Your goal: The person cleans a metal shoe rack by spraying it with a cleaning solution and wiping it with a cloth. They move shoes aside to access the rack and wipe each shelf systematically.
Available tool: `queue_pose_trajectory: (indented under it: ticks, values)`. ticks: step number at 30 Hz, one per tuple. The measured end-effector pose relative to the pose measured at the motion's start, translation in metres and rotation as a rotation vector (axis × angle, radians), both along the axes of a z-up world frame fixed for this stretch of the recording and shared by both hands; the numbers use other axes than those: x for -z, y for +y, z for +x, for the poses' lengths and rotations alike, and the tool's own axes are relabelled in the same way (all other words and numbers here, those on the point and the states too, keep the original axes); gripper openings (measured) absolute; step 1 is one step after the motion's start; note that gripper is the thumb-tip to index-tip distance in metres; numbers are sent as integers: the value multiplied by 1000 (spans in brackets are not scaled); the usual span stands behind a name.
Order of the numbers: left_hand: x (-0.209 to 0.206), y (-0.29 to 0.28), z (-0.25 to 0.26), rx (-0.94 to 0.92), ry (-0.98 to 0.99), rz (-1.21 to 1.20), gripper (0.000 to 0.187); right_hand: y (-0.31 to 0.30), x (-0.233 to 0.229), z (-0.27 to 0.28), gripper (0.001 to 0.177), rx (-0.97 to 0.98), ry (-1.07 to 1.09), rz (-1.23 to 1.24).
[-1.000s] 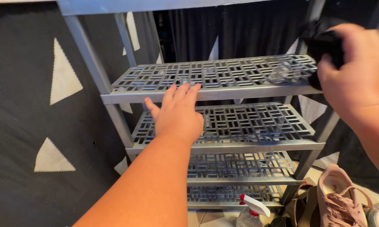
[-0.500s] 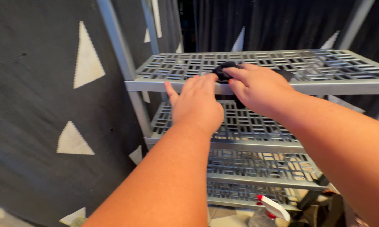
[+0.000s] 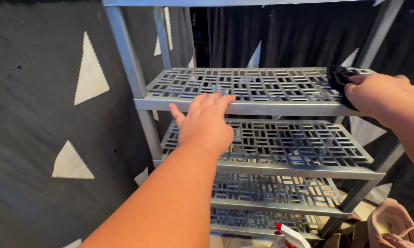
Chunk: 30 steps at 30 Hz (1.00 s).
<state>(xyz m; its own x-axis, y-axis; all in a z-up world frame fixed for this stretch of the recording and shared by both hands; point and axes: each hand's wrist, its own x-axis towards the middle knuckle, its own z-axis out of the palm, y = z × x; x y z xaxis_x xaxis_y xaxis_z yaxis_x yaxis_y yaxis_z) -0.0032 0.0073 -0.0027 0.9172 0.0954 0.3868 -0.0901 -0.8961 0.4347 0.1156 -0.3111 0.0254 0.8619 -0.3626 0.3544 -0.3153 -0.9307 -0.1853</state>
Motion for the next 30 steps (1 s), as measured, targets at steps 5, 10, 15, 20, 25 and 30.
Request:
queue_pose_trajectory:
  ticks: [5, 10, 15, 20, 25, 30]
  values:
    - [-6, -6, 2, 15, -23, -3, 69, 36, 6, 31, 61, -165, 86, -45]
    - [-4, -2, -5, -6, 15, -20, 74, 110, 10, 26, 47, -778, 56, -291]
    - [1, 1, 0, 20, 14, 7, 76, 125, 6, 4, 51, -759, 34, -116]
    - [7, 3, 5, 26, 10, 9, 77, 76, 5, 10, 51, -569, 42, -168]
    - [-2, -1, -2, 5, -120, 22, 52, -2, 11, 30, 47, -351, 69, 294]
    - [-36, -3, 30, -199, 61, 217, 37, -56, 21, 63, 44, -394, -68, 19]
